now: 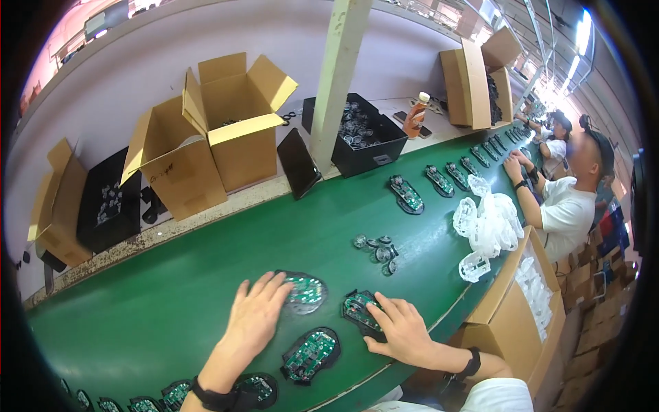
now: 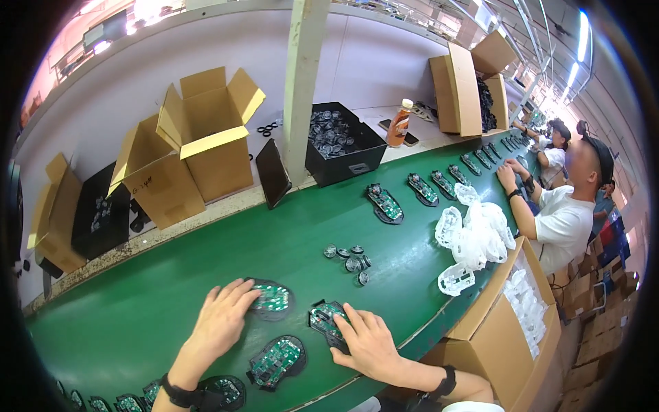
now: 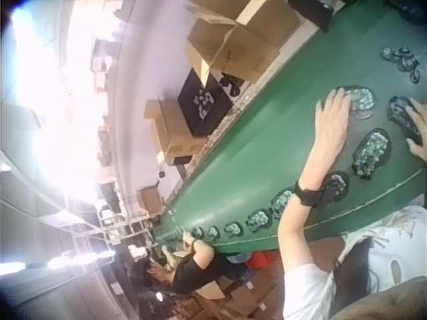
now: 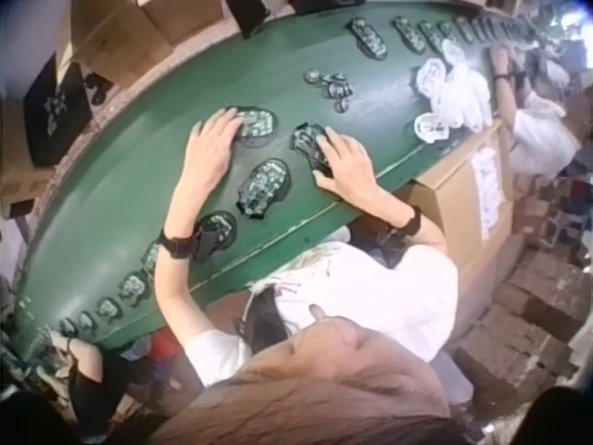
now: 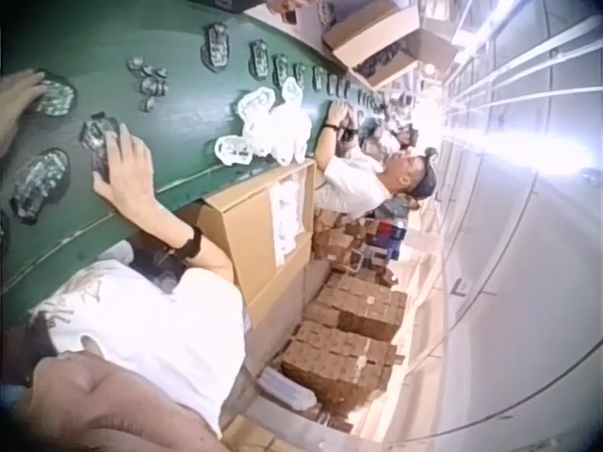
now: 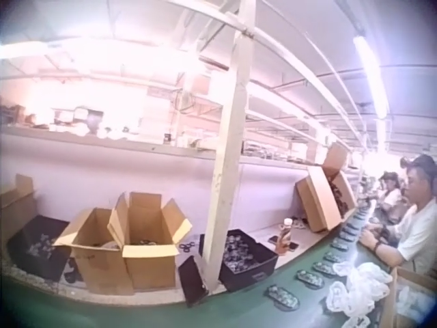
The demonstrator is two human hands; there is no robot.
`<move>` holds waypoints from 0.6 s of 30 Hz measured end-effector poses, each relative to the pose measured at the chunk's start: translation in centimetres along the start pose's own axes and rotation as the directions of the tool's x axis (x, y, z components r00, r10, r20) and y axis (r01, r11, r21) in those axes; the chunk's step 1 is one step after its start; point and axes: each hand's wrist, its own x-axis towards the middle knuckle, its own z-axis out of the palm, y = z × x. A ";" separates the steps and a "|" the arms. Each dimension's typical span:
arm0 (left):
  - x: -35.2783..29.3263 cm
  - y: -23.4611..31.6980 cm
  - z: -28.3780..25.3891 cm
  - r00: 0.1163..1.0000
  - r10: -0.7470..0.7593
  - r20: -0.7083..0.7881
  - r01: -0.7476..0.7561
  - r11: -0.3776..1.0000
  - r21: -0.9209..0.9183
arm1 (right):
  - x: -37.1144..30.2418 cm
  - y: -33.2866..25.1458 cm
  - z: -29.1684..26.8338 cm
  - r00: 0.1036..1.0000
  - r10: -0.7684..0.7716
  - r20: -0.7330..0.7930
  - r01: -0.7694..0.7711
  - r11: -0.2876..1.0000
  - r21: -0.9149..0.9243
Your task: Manually assemble computer mouse components on a production line, specifically installing the scroll wheel and outer shell pieces.
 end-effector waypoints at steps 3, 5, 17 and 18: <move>-1.6 -1.5 -1.4 0.999 -0.052 0.005 0.052 0.998 0.020 | 2.7 -0.5 0.8 0.998 -0.062 -0.004 0.061 0.995 -0.075; -2.4 -2.6 -1.7 0.997 -0.082 -0.002 0.082 0.996 0.036 | 5.7 -1.1 1.8 0.996 -0.087 -0.006 0.086 0.989 -0.122; -2.7 -3.1 -0.5 0.991 -0.121 -0.054 0.122 0.992 0.025 | 20.6 2.7 5.4 0.971 0.194 -0.136 -0.234 0.879 -0.415; -2.7 -3.2 -0.5 0.994 -0.100 -0.054 0.102 0.994 0.029 | 20.6 3.5 4.9 0.965 0.225 -0.137 -0.262 0.875 -0.406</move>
